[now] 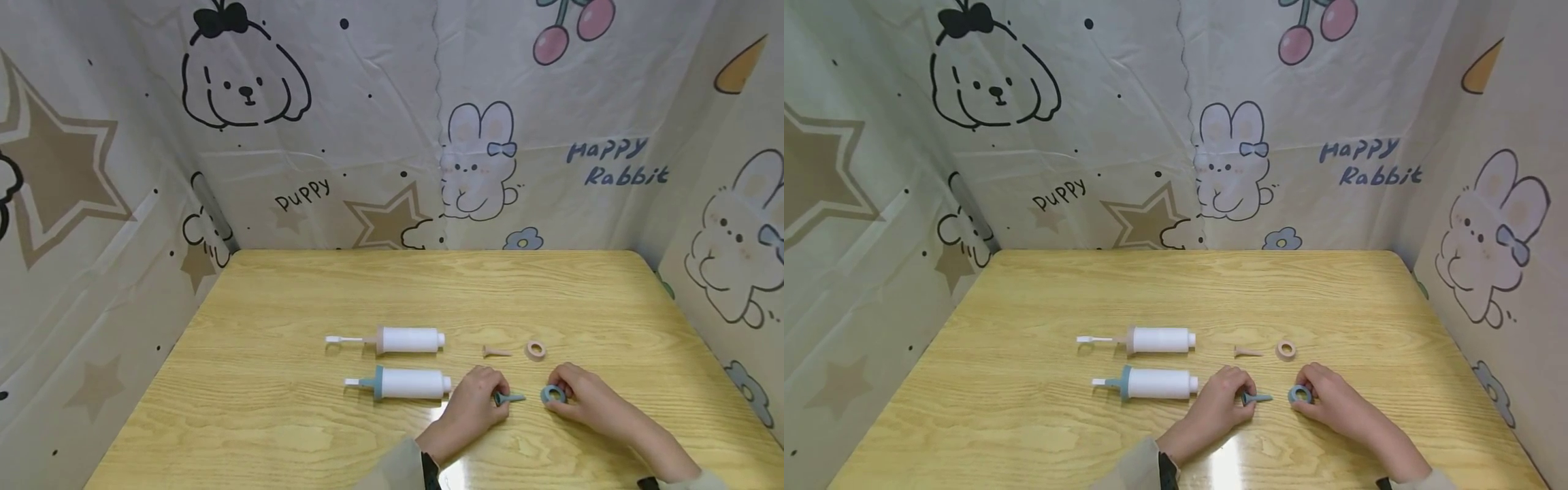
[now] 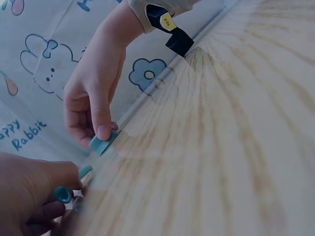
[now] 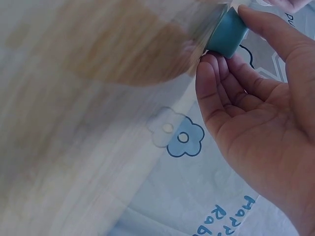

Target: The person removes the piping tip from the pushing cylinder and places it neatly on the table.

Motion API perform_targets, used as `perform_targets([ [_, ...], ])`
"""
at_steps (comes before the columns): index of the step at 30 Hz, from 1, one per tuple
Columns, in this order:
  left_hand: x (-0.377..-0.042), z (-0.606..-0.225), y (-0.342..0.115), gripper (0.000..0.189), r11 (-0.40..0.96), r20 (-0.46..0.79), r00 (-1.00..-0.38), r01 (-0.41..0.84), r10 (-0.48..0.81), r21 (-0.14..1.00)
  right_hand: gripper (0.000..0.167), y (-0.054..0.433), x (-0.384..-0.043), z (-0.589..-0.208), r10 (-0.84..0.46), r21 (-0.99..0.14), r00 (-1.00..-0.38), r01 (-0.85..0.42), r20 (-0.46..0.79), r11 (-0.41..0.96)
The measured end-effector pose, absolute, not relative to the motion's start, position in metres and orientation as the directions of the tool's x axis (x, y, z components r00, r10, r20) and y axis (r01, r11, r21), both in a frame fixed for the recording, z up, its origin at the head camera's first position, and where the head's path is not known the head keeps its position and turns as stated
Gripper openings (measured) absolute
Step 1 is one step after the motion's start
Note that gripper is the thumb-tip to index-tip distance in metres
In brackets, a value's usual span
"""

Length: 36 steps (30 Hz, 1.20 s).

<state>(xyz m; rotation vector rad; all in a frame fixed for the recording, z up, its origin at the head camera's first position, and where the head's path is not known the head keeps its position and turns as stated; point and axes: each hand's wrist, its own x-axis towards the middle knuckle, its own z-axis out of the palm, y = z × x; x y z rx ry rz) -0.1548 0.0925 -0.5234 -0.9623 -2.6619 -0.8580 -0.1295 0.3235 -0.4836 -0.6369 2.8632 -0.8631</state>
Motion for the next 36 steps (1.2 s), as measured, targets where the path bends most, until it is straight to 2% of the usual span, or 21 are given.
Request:
perform_targets([
  [8,-0.1587,-0.5303,0.091,0.017,0.587,0.344,-0.787,0.613,0.512,0.529,0.028,0.3225,-0.1295,-0.4836,-0.402,-0.544,-0.915,-0.347,0.019,0.764],
  [22,-0.1596,-0.5281,0.0885,0.016,0.57,0.33,-0.782,0.616,0.529,0.544,0.033,0.3218,-0.1278,-0.4826,-0.403,-0.569,-0.915,-0.331,0.0,0.753],
  [26,-0.1598,-0.5275,0.0883,0.016,0.567,0.327,-0.781,0.615,0.531,0.548,0.035,0.3229,-0.1275,-0.4803,-0.347,-0.588,-0.938,-0.269,-0.022,0.763],
  [29,-0.1596,-0.5276,0.0877,0.016,0.562,0.315,-0.782,0.611,0.538,0.558,0.032,0.3243,-0.1266,-0.4794,-0.298,-0.583,-0.955,-0.243,0.001,0.776],
  [33,-0.1571,-0.5265,0.086,0.021,0.576,0.299,-0.786,0.606,0.542,0.548,0.03,0.3256,-0.1254,-0.4791,-0.269,-0.545,-0.959,-0.275,0.093,0.792],
  [36,-0.1528,-0.5236,0.0838,0.026,0.585,0.344,-0.772,0.632,0.535,0.509,0.03,0.3251,-0.1261,-0.4772,-0.237,-0.516,-0.961,-0.278,0.145,0.81],
])
